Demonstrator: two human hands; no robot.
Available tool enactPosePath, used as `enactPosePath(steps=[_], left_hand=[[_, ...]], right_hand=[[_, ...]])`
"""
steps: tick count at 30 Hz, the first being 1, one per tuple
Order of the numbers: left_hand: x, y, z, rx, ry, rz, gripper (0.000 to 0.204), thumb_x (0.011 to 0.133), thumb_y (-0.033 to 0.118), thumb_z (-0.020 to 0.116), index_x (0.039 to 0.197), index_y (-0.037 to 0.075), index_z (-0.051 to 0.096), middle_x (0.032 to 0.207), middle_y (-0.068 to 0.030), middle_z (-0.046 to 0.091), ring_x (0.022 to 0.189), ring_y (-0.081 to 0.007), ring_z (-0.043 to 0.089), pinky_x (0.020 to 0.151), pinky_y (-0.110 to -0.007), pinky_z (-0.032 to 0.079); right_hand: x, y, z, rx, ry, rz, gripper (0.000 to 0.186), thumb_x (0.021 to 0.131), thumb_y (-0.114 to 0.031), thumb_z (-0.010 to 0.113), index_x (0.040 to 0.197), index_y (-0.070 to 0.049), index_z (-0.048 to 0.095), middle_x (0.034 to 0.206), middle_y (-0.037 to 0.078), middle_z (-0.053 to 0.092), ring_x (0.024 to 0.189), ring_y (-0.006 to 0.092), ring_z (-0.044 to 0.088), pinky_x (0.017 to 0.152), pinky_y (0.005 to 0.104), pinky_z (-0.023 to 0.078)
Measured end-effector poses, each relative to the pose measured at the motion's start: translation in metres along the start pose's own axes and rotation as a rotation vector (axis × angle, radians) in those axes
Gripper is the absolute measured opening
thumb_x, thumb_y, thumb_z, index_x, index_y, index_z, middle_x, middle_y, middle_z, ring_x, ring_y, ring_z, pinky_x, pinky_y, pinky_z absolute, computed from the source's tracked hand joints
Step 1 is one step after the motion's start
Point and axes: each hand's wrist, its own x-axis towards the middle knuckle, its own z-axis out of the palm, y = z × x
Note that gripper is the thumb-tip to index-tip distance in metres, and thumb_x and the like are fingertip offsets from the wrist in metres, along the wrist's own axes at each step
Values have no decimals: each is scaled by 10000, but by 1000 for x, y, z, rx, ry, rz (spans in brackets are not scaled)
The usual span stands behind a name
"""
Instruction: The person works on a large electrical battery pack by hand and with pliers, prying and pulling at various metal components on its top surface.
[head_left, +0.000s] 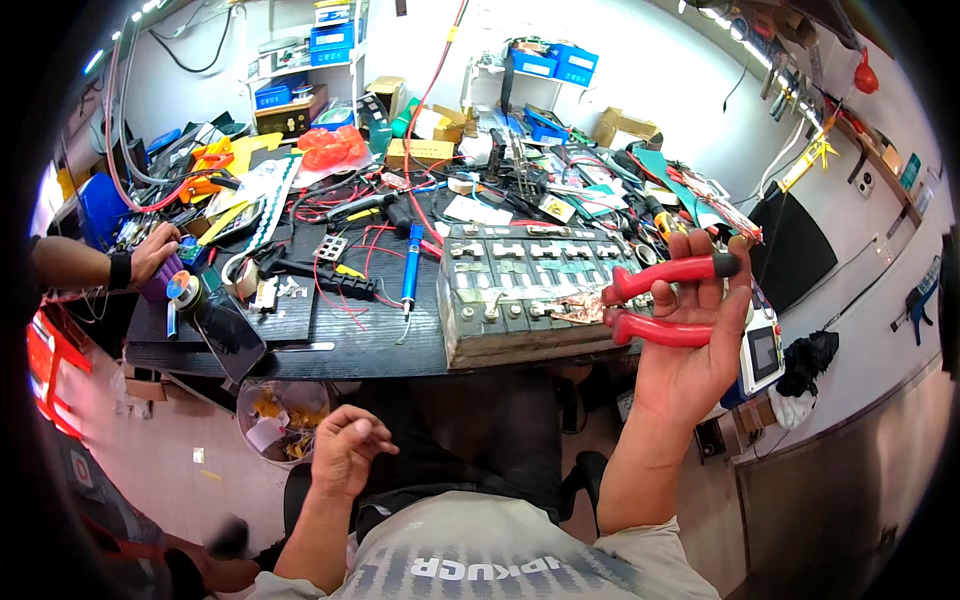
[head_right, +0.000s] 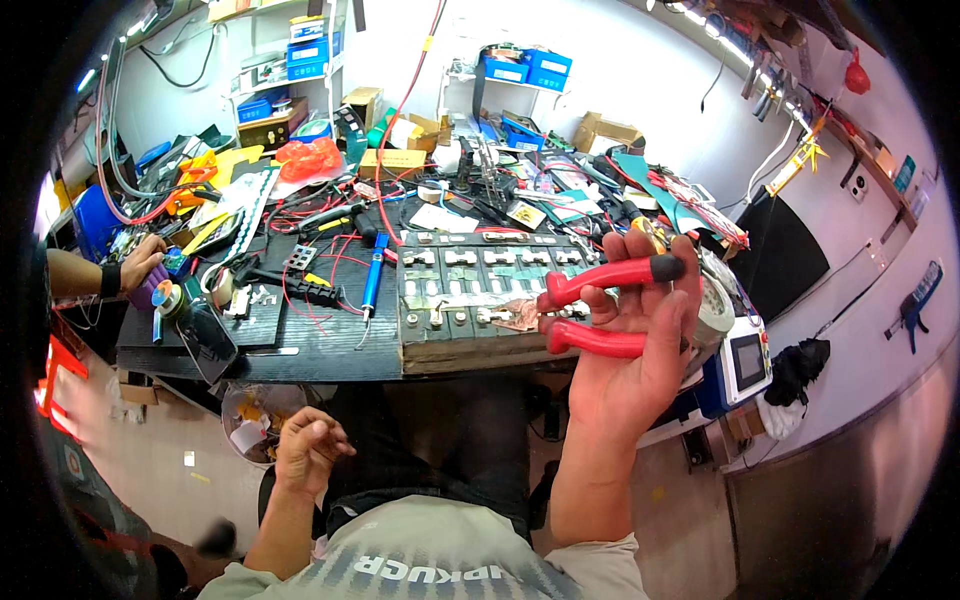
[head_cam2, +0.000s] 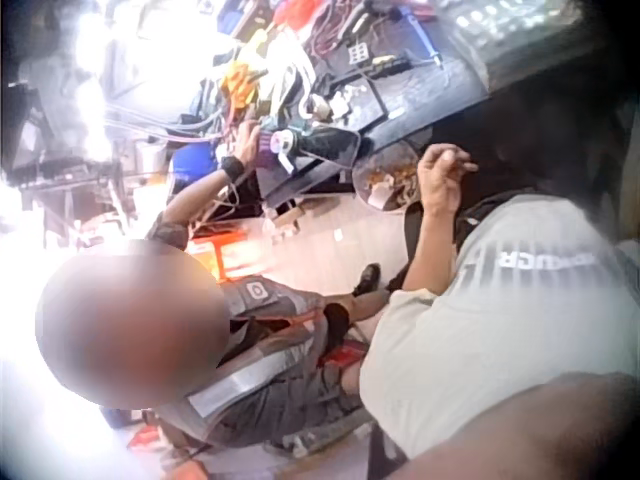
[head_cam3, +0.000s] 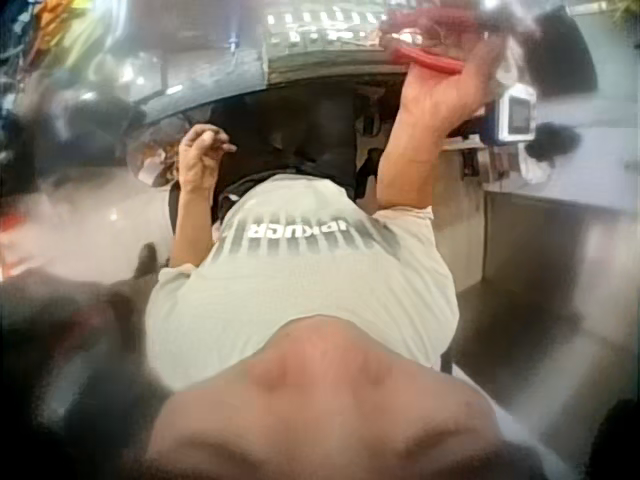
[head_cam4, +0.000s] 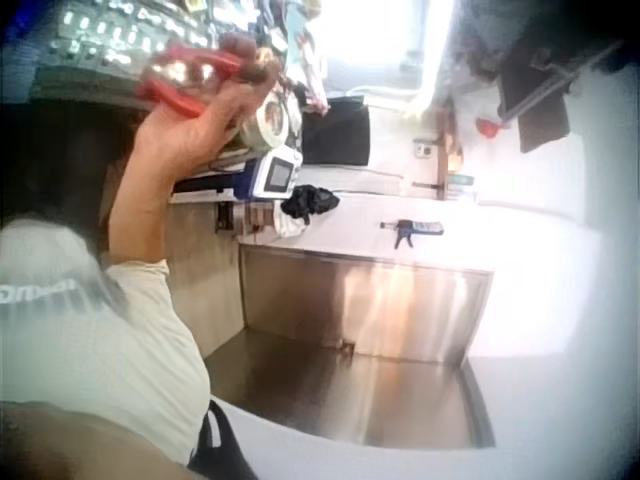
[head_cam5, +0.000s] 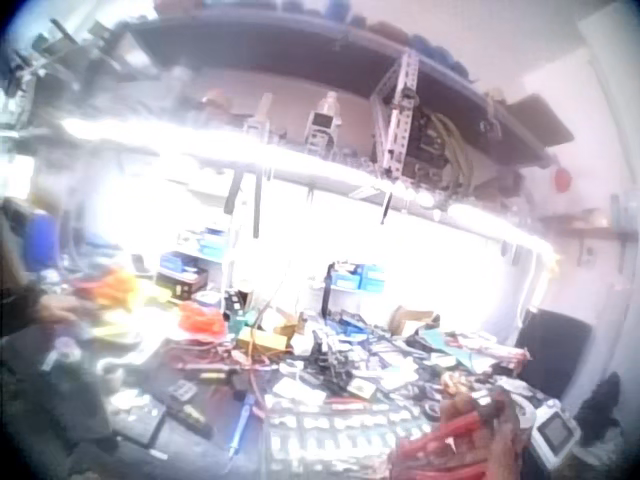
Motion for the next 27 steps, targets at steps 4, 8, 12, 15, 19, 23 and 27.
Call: enactPosePath(steps=[4, 8, 12, 15, 19, 23, 27], left_hand=[[10, 12, -49, 71, 269, 52, 158, 963, 125, 746, 1065, 19, 689, 905, -151, 756, 770, -248, 758, 699, -443, 673], [19, 11, -112, 169, 648, 81, 198, 952, 132, 762, 1096, 17, 689, 905, -124, 752, 755, -266, 746, 688, -442, 659], [25, 14, -183, 392, 862, -122, 273, 922, 81, 746, 1163, -16, 664, 914, -158, 762, 698, -273, 740, 596, -396, 616], [36, 18, -222, 394, 848, -127, 210, 924, 58, 712, 1114, -24, 677, 885, -169, 752, 684, -259, 729, 588, -384, 611], [57, 30, -269, 476, 818, -37, 127, 908, 18, 711, 1032, -9, 719, 863, -147, 746, 664, -234, 712, 525, -367, 540], [72, 37, -320, 985, 894, 9, 237, 911, 110, 740, 1133, 31, 714, 999, -138, 756, 827, -267, 718, 675, -399, 555], [82, 36, -350, 1649, 906, 21, 352, 913, 202, 769, 1234, 71, 709, 1134, -128, 767, 989, -301, 724, 824, -431, 570]], right_hand=[[9, 13, -5, -34, -28, 37, 629, 1097, -430, 630, 1591, -75, 469, 1446, 204, 642, 1322, 337, 646, 960, 388, 635], [18, 4, -14, 107, -189, 132, 661, 1110, -404, 597, 1638, -62, 394, 1564, 250, 516, 1267, 332, 661, 1017, 470, 605], [23, -2, -33, 132, -242, 157, 637, 1155, -360, 496, 1681, -48, 318, 1668, 277, 382, 1252, 335, 644, 1083, 664, 501], [22, 0, -46, 121, -313, 184, 629, 1170, -330, 470, 1669, 22, 319, 1708, 263, 347, 1390, 353, 526, 1071, 551, 471], [23, 0, -52, 140, -298, 189, 632, 1168, -312, 484, 1668, 34, 312, 1697, 235, 366, 1501, 345, 418, 1112, 491, 485], [26, -5, -44, 302, -390, 265, 684, 1157, -359, 511, 1699, -25, 260, 1644, 248, 366, 1180, 262, 650, 1077, 588, 497], [25, -2, -29, 122, -261, 112, 696, 1115, -296, 633, 1635, 53, 329, 1561, 258, 425, 1357, 284, 518, 791, 327, 558]])
